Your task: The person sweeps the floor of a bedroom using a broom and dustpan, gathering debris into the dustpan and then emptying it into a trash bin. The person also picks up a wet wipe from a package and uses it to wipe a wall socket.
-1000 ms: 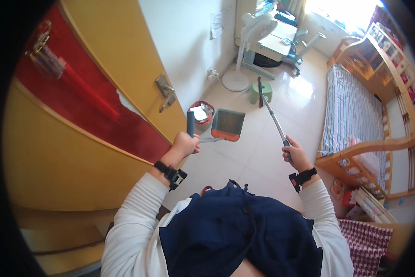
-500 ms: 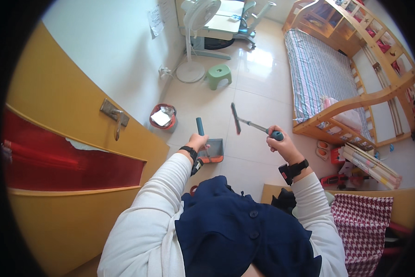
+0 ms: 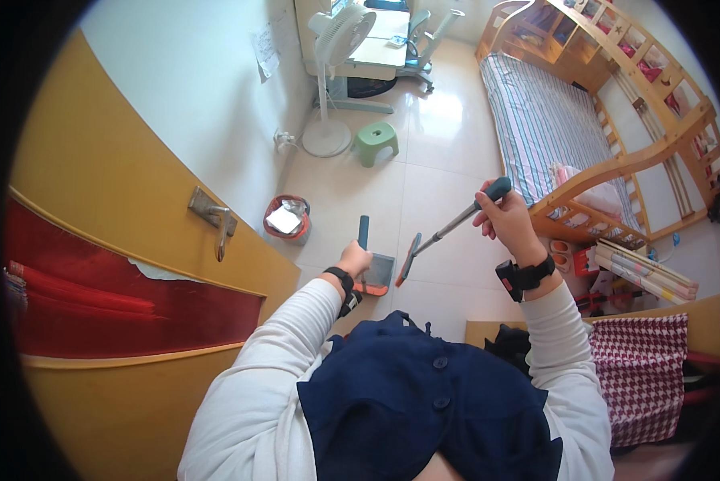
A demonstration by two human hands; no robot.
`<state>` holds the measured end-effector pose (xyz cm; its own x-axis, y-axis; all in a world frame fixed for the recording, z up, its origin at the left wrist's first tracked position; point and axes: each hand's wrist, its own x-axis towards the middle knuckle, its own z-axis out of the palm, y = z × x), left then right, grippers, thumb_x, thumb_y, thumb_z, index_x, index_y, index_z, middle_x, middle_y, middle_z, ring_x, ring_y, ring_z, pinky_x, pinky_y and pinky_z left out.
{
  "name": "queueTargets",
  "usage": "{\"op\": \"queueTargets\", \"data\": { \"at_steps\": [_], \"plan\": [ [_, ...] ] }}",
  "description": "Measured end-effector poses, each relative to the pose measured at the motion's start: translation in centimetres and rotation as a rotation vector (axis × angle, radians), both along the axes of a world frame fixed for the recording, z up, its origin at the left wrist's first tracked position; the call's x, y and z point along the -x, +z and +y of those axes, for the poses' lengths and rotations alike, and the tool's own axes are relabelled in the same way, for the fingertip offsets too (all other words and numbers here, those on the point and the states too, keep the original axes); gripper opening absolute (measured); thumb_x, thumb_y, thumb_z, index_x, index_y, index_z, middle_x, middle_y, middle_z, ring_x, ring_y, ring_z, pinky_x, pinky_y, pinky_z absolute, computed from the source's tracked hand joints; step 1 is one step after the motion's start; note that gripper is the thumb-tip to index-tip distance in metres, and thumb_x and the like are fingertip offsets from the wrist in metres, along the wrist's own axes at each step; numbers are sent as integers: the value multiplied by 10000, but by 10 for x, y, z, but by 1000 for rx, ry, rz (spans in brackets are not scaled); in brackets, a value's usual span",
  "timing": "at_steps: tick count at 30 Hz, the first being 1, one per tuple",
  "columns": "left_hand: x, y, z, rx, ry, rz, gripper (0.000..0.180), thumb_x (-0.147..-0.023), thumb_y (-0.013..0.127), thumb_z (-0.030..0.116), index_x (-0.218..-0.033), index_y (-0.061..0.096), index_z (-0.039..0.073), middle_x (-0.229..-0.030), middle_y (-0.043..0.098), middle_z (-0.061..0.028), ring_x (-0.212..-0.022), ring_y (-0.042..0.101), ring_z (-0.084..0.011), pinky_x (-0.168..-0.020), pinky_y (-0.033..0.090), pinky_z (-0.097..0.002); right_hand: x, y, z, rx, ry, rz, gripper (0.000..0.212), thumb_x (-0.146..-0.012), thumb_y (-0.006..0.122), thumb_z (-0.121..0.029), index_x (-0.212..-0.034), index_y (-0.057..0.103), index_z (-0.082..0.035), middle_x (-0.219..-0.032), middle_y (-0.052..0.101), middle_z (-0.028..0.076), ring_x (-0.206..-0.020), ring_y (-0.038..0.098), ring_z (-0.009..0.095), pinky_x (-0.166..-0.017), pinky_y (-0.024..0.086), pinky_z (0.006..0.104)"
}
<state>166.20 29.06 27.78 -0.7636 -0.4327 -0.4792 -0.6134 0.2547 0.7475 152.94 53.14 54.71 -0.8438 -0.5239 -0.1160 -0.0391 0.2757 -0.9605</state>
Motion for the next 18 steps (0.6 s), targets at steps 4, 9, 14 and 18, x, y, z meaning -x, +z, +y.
{"op": "queueTargets", "data": {
  "at_steps": [4,9,14,18],
  "plan": [
    [-5,8,-36,309,26,35,303,-830,562,167,-1007,511,-74,-839,639,-222,-745,662,-321,-644,517,-389,-7,11,-23,19,47,56,224,-906,590,-207,-1022,497,-40,-591,584,78,-417,542,98,-348,379,191],
    [-19,24,-84,116,53,5,322,-845,559,160,-991,492,-120,-821,637,-241,-708,662,-320,-644,518,-383,-3,21,-66,-12,107,167,231,-914,563,-180,-1046,465,-17,-629,620,107,-416,545,109,-348,383,200],
    [-25,25,-110,158,-132,8,316,-858,550,154,-990,491,-127,-777,635,-225,-691,664,-281,-624,518,-377,19,30,-116,-31,200,266,284,-900,558,-143,-1111,445,10,-646,629,110,-426,542,112,-375,387,211],
    [-23,13,-130,251,-115,-16,305,-821,562,145,-958,533,-126,-756,636,-243,-635,651,-324,-581,519,-382,58,29,-162,-77,336,458,256,-869,608,-166,-1025,530,21,-646,626,95,-497,573,129,-461,431,255]
  ]
}}
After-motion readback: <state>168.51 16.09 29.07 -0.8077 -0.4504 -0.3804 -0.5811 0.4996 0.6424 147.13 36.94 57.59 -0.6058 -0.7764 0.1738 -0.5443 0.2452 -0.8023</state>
